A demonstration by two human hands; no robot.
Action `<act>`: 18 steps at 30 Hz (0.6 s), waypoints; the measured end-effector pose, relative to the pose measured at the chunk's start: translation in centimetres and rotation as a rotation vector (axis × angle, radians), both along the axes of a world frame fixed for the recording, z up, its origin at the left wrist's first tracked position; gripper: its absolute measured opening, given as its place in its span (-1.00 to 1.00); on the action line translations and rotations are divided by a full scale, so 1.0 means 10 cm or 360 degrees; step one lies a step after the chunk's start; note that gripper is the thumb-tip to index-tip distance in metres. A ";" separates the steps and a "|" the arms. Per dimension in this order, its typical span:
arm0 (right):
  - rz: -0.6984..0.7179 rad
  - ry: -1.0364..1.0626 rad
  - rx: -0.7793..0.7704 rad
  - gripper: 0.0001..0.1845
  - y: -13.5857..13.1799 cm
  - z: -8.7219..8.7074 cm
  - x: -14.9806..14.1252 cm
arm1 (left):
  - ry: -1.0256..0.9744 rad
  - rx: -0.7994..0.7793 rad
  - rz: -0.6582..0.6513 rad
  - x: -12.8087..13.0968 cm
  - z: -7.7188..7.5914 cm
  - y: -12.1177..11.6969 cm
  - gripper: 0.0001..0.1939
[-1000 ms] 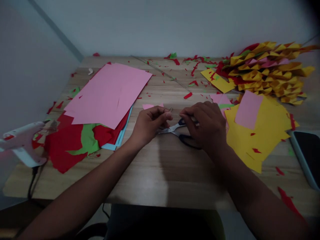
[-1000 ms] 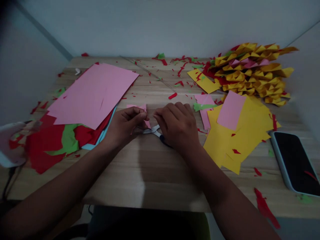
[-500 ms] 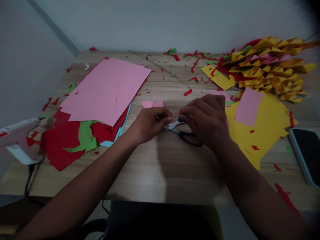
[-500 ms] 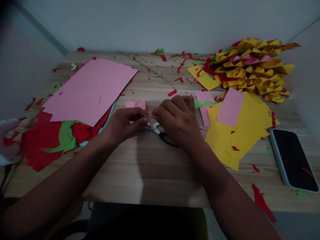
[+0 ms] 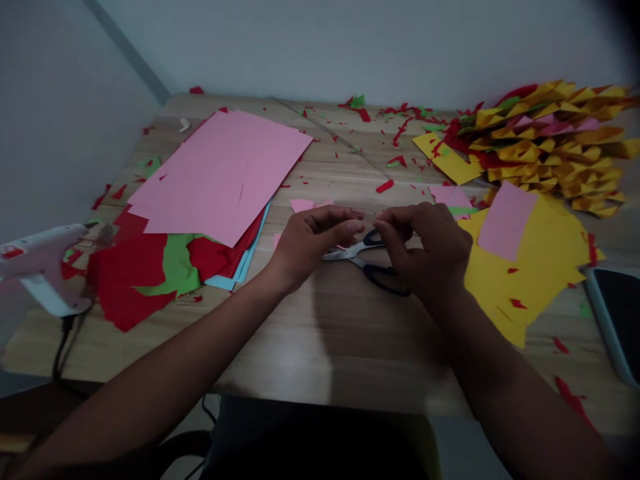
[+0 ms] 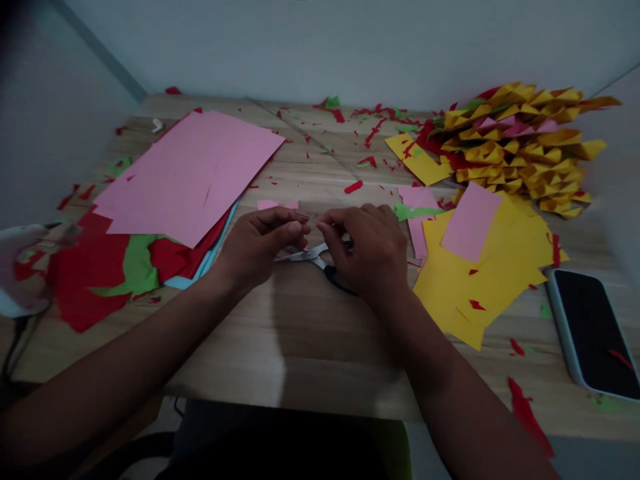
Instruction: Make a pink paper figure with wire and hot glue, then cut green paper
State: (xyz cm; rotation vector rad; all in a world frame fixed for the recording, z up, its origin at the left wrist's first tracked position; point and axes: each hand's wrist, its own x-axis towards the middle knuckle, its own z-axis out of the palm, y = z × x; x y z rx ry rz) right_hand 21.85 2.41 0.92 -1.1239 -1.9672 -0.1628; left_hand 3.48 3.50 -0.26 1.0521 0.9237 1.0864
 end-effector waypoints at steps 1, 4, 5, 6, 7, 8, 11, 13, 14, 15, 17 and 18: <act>0.0016 0.0017 -0.0009 -0.89 -0.02 0.00 -0.03 | -0.0053 -0.0016 0.0011 0.02 -0.01 -0.02 -0.71; 0.0092 0.0084 -0.0054 -0.91 -0.07 -0.01 -0.10 | -0.0177 -0.0022 0.0078 0.05 -0.05 -0.06 -0.74; 0.0122 0.0111 -0.0079 -0.92 -0.08 -0.02 -0.12 | -0.0206 -0.0014 0.0109 0.05 -0.06 -0.07 -0.75; 0.0149 0.0136 -0.0101 -0.93 -0.09 -0.03 -0.13 | -0.0227 -0.0001 0.0141 0.06 -0.06 -0.07 -0.77; 0.0166 0.0152 -0.0124 -0.94 -0.09 -0.05 -0.14 | -0.0239 0.0012 0.0176 0.06 -0.06 -0.07 -0.80; 0.0167 0.0160 -0.0148 -0.94 -0.10 -0.06 -0.15 | -0.0239 0.0026 0.0211 0.06 -0.06 -0.08 -0.82; 0.0131 0.0160 -0.0206 -0.92 -0.10 -0.09 -0.16 | -0.0148 0.0106 0.0301 0.06 -0.04 -0.08 -0.83; 0.0104 0.0169 -0.0240 -0.92 -0.11 -0.09 -0.16 | -0.0018 0.0201 0.0343 0.05 -0.02 -0.08 -0.82; 0.0089 0.0171 -0.0253 -0.92 -0.11 -0.10 -0.16 | 0.0056 0.0253 0.0363 0.05 -0.01 -0.08 -0.81; 0.0074 0.0170 -0.0265 -0.92 -0.11 -0.10 -0.16 | 0.0130 0.0297 0.0383 0.04 0.00 -0.08 -0.80; 0.0047 0.0166 -0.0288 -0.93 -0.11 -0.10 -0.15 | 0.0264 0.0350 0.0411 0.03 0.02 -0.08 -0.77; 0.0040 0.0167 -0.0295 -0.93 -0.12 -0.10 -0.15 | 0.0304 0.0363 0.0413 0.03 0.03 -0.08 -0.77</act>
